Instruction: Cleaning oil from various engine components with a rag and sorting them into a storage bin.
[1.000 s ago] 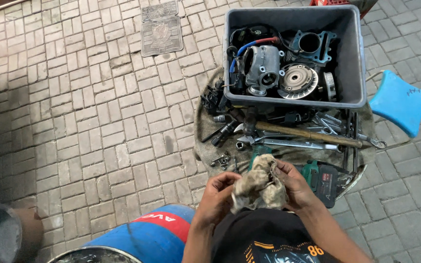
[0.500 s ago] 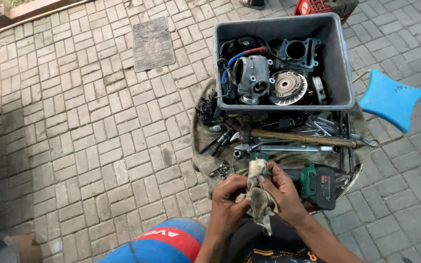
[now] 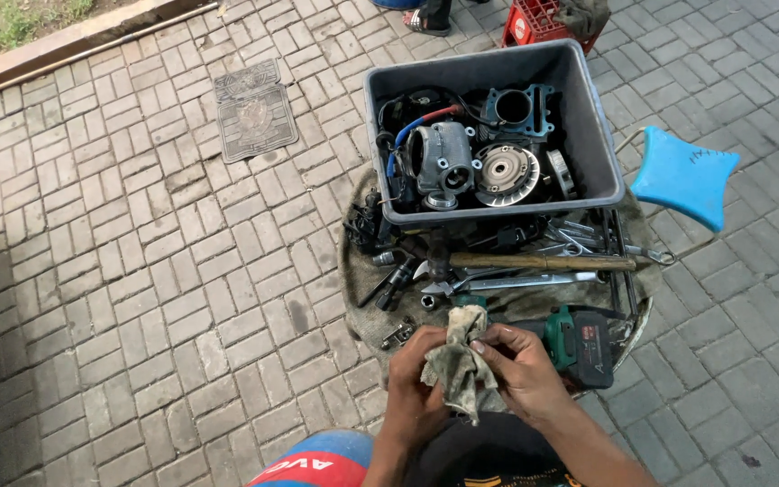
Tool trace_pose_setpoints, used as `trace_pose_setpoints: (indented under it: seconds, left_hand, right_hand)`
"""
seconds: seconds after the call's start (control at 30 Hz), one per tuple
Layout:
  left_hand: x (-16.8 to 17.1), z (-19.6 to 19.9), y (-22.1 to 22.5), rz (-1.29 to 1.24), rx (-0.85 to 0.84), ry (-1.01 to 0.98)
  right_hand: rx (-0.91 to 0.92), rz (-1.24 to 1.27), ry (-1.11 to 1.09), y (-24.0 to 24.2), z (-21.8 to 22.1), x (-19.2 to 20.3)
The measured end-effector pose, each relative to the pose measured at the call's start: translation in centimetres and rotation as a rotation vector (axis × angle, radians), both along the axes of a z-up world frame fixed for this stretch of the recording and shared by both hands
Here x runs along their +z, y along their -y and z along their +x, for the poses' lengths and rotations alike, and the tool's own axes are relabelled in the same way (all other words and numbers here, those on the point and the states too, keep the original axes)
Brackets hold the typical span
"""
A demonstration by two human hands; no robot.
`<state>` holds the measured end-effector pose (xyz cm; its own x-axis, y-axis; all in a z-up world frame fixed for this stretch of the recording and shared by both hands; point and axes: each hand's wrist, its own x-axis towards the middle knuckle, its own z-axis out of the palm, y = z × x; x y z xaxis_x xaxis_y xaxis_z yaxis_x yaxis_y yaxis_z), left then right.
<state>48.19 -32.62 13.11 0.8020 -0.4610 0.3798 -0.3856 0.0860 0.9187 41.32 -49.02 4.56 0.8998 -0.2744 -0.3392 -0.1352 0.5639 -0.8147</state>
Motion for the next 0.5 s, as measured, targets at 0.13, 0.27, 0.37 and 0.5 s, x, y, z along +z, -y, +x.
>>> trace_pose_setpoints:
  seconds: [0.13,0.27,0.37,0.5]
  left_hand:
    - [-1.2,-0.1,0.6,-0.083,0.068,0.002]
    - [-7.0,-1.0,-0.3,-0.09,0.072,-0.49]
    - [-6.4,0.0,-0.8,-0.041,0.041,-0.671]
    - [-11.5,-1.1,-2.9,0.492,0.011,0.016]
  right_hand:
    - [0.017,0.056,0.047,-0.8,-0.1,-0.9]
    - [0.021,-0.05,0.142,-1.0,0.0,0.9]
    - [0.041,-0.102,0.229,-0.9,0.1,1.3]
    - [0.172,0.068,0.336,0.0,0.1,1.5]
